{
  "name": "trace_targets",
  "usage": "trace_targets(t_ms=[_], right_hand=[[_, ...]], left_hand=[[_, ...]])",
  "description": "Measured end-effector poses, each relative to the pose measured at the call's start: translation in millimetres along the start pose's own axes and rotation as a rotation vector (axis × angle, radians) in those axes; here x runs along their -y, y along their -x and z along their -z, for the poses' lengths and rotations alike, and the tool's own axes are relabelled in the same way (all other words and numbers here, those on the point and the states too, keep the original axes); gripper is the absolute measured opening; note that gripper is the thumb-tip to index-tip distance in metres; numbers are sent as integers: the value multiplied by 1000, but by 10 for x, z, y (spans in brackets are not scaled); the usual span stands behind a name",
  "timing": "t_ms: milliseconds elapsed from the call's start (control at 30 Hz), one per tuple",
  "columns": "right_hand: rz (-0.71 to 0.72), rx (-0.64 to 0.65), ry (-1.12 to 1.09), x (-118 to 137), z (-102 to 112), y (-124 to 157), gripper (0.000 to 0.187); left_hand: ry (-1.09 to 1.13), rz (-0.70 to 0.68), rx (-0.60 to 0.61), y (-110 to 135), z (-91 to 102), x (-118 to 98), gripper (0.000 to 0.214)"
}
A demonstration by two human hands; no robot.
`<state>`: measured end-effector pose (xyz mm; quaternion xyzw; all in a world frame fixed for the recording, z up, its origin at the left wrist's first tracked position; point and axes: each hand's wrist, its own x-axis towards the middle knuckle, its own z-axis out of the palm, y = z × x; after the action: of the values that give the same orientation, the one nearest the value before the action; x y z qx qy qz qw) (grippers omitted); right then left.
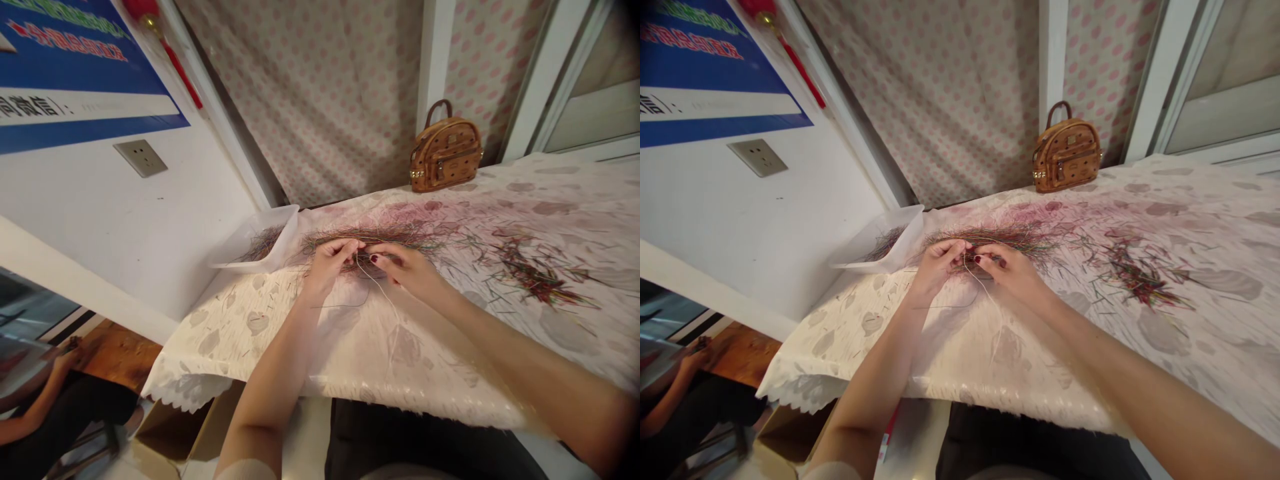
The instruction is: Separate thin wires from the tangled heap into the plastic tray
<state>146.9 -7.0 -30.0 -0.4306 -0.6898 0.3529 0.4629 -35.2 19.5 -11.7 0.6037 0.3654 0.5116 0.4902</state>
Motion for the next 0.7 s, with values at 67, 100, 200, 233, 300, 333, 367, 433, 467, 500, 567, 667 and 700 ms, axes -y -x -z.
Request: trace_targets(t_ms=[67,100,200,233,300,333,367,433,467,500,567,667,700], right_hand=[[-23,59,-38,-21,7,-20,32],[-32,98,-56,-44,-1,-29,32],[-69,202,-125,-124,-52,-46,40],[-84,228,-153,-145,-68,-49,44],[-115,265,-199,-167,-89,-49,46],[-125,273,-212,-167,-91,-47,45],[-128,274,-222,-160,-87,-43,45],[-115,256,-236,-132,-68,-34,45],[-107,245,-243,-113,-54,-29,46],[-101,233,-252,-92,-40,-25,46],[-100,218,-277,-53,-16,-18,48],[-126,200,-323,-15,-1,-13,50],[-135,196,-331,-9,-2,-11,50]], left_hand=[[-10,8,19,14,-59,7,32],[-14,14,25,19,-94,15,33],[-18,25,29,28,-192,46,37],[-14,26,33,30,-217,56,38],[1,31,50,36,-249,71,39],[12,36,58,39,-257,75,40],[25,41,62,42,-260,78,40],[45,56,68,46,-255,82,42],[53,65,75,46,-250,85,42],[60,75,85,45,-244,89,43],[67,97,102,42,-236,100,43],[67,105,99,38,-232,120,40],[65,102,96,37,-231,124,39]])
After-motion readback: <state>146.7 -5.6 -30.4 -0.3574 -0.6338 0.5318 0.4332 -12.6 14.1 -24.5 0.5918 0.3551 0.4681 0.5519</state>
